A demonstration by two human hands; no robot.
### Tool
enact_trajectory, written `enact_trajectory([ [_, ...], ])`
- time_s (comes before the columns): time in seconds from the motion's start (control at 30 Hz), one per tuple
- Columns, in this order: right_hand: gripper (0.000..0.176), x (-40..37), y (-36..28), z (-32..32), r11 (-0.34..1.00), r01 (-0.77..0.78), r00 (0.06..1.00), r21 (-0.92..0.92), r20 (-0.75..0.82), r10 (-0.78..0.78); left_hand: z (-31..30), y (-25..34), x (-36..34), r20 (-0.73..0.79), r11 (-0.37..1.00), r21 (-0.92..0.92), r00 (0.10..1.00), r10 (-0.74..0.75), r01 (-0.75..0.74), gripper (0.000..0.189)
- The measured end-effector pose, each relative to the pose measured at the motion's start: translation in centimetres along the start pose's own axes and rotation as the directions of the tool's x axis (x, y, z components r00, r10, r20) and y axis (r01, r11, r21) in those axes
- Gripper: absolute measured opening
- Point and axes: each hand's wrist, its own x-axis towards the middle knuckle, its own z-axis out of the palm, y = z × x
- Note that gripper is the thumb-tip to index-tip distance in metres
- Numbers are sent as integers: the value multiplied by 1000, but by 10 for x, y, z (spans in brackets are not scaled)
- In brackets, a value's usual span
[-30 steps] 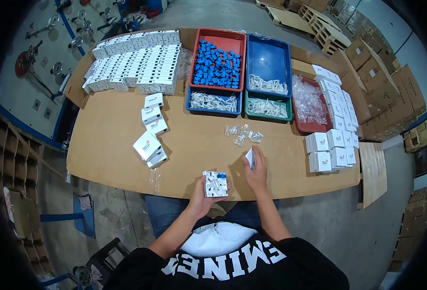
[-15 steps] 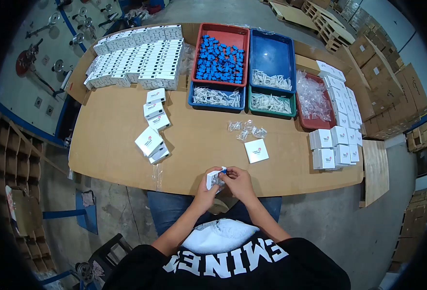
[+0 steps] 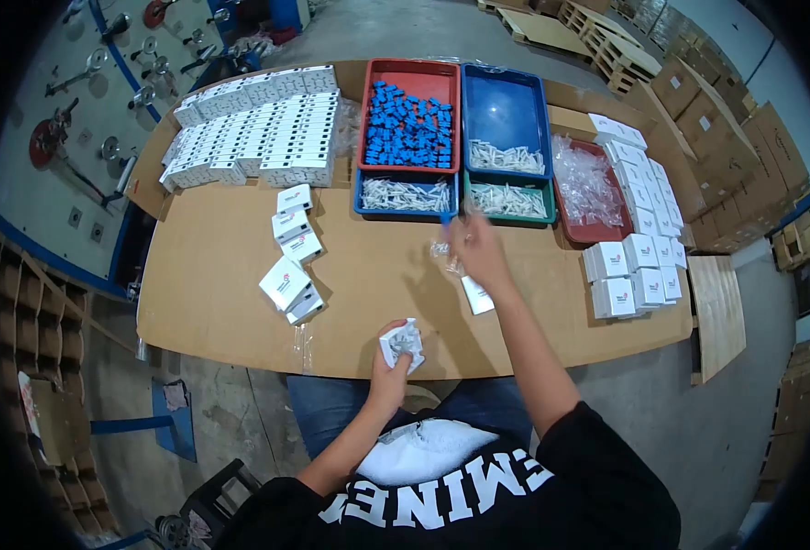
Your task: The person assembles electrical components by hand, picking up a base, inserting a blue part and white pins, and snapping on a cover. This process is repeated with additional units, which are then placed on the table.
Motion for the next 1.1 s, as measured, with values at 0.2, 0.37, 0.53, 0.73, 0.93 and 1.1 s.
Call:
enact_trajectory([
  [0.2, 25, -6, -55, 10, 983, 183, 972, -6, 149, -180, -2, 15, 5, -188, 992, -126, 982, 1, -25, 55],
  [0.37, 24, -130, -41, 55, 988, -137, 791, 73, 608, 65, -14, -1, 13, -249, 986, -155, 968, 27, -68, 49],
  [0.53, 26, -156, -19, 60, 858, -455, 800, 238, 533, 277, -7, -3, 7, -170, 921, -390, 982, -77, 4, 45],
  [0.73, 17, -155, -35, 50, 954, -297, 866, 44, 434, 250, -5, -9, 13, -149, 960, -281, 987, -61, 17, 44],
  [0.93, 12, -148, -11, 51, 904, -412, 849, 118, 410, 334, -7, -11, 16, -221, 974, -228, 974, -42, -10, 46],
  [1.1, 38, -100, -10, 0, 928, -366, 931, 70, 25, 365, -16, 1, 6, -128, 948, -304, 982, -138, 94, 54],
])
